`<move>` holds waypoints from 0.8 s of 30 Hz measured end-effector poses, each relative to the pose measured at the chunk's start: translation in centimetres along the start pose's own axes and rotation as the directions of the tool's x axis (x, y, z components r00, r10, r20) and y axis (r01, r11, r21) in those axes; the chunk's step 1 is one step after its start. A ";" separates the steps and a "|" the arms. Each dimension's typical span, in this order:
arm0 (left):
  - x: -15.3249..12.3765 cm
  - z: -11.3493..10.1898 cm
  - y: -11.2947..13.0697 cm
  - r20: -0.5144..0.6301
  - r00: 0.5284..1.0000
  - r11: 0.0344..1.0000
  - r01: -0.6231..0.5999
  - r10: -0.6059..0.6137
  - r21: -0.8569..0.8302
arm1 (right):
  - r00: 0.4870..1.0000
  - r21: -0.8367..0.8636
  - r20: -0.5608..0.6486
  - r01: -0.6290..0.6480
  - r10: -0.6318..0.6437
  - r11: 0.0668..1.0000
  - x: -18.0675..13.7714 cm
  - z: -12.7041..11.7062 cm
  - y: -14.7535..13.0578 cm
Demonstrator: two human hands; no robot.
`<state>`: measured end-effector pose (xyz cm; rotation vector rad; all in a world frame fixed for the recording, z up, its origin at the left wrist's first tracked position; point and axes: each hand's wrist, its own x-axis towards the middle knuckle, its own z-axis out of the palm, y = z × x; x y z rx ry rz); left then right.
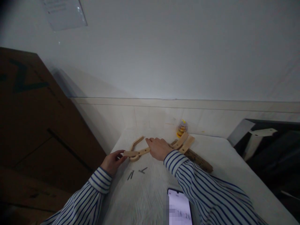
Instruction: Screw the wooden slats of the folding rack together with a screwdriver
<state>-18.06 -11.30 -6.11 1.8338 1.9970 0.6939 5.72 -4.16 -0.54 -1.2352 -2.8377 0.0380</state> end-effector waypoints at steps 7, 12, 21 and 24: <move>-0.3 -0.3 0.5 -0.050 0.994 0.982 -0.100 0.093 -0.163 | 0.997 0.004 0.072 0.011 -0.011 1.000 1.0 0.9 0.0; -0.3 -0.6 1.2 -0.136 0.987 0.940 -0.124 0.084 -0.318 | 1.000 0.020 0.002 0.001 -0.002 1.000 0.0 -0.2 0.1; -0.2 -0.9 5.5 -0.151 0.988 0.755 -0.124 0.033 -0.644 | 0.980 0.054 -0.188 -0.048 0.058 0.997 -5.0 -2.5 0.0; -0.3 -0.4 7.6 -0.057 0.997 0.692 -0.071 0.043 -0.719 | 0.968 0.082 -0.229 -0.084 0.101 0.993 -6.9 -3.2 0.0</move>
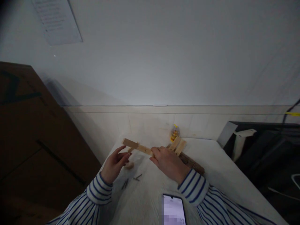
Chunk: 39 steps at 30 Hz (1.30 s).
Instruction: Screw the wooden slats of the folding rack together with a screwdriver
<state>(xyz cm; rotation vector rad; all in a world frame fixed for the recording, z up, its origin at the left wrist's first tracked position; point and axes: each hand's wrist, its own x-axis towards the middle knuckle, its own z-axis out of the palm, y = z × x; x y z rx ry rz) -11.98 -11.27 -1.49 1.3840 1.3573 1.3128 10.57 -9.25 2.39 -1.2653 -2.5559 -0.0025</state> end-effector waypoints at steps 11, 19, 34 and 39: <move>-0.2 8.5 1.7 0.343 0.931 0.950 -0.210 0.123 0.231 | 0.955 0.301 -0.153 -0.200 0.254 0.932 -6.9 -1.2 2.0; 2.5 10.2 -0.5 0.189 0.938 0.809 -0.346 0.290 0.475 | 0.859 0.343 -0.064 -0.459 0.508 0.819 -10.9 -1.4 5.8; 5.1 12.5 -3.4 0.332 0.943 0.940 -0.120 0.007 0.320 | 0.778 0.336 -0.049 -0.578 0.627 0.744 -11.4 1.1 7.4; 5.2 12.6 -3.3 0.373 0.924 0.911 -0.221 0.082 0.347 | 0.783 0.399 -0.008 -0.567 0.622 0.720 -10.7 1.1 7.1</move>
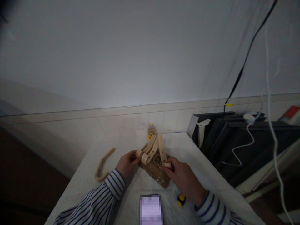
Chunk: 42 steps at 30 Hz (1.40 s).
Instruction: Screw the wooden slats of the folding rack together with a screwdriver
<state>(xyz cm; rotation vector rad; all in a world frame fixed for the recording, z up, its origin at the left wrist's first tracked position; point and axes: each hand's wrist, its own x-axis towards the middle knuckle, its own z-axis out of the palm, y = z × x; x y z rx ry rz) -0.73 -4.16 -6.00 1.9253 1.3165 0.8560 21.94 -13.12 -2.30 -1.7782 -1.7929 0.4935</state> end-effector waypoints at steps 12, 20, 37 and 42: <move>1.1 -0.1 -0.5 0.037 0.995 0.995 -0.098 0.097 0.035 | 0.995 0.194 0.092 -0.051 0.034 0.980 -0.1 0.5 -0.3; 2.3 0.0 -0.6 0.057 0.992 0.993 -0.110 0.108 0.034 | 0.977 0.439 0.214 -0.092 -0.005 0.894 -0.5 1.5 -0.8; -5.3 1.1 3.7 0.199 0.980 0.977 -0.062 0.021 0.206 | 0.954 0.382 0.275 0.004 -0.118 0.924 0.1 0.5 -0.2; -4.5 2.4 2.9 0.225 0.971 0.988 0.053 -0.085 0.144 | 0.978 0.012 0.206 -0.012 0.009 1.000 0.6 -2.1 4.0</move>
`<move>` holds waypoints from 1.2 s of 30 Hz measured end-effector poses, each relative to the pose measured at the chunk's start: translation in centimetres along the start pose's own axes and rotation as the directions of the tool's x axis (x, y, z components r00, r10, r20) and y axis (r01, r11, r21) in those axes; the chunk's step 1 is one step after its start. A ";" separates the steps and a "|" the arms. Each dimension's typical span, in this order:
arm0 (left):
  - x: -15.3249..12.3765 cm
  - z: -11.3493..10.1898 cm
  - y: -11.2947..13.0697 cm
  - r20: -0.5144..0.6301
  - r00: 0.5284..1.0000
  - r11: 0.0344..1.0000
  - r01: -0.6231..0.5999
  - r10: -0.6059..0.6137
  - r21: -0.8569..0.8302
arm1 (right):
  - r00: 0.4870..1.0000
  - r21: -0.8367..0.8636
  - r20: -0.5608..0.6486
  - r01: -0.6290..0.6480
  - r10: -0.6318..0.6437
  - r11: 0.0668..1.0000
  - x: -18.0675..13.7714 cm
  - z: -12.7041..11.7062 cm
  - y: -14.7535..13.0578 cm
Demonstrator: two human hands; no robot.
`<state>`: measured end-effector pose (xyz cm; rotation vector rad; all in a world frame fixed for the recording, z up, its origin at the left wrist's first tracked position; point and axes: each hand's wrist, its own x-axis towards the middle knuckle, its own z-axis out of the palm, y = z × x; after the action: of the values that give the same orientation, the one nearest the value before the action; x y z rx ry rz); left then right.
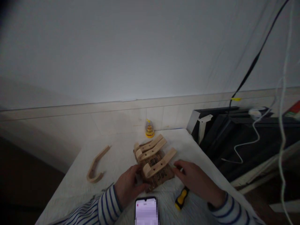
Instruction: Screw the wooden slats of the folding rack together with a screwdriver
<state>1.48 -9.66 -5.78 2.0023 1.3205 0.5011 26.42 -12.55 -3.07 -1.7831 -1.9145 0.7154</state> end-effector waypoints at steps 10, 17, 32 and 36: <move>0.3 -1.0 -1.3 0.001 1.000 1.000 -0.029 0.029 0.009 | 0.992 0.070 0.053 0.111 -0.115 0.991 0.0 2.2 -0.1; 1.0 -2.2 -1.8 0.012 0.999 0.999 -0.031 0.031 0.010 | 0.991 0.093 0.120 0.053 -0.064 0.994 -0.8 2.0 0.0; 2.3 -2.8 -1.5 -0.019 0.989 0.989 -0.148 0.148 -0.022 | 0.997 0.232 0.062 -0.065 0.052 0.970 1.0 -0.1 0.9; 3.1 -2.9 -1.9 -0.105 0.977 0.981 -0.189 0.184 -0.036 | 0.995 0.261 0.084 -0.078 0.058 0.962 1.9 -0.5 0.6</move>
<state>-0.32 -5.36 -5.23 2.0971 1.1739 0.7219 27.02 -10.57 -3.11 -1.6815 -1.7167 1.0245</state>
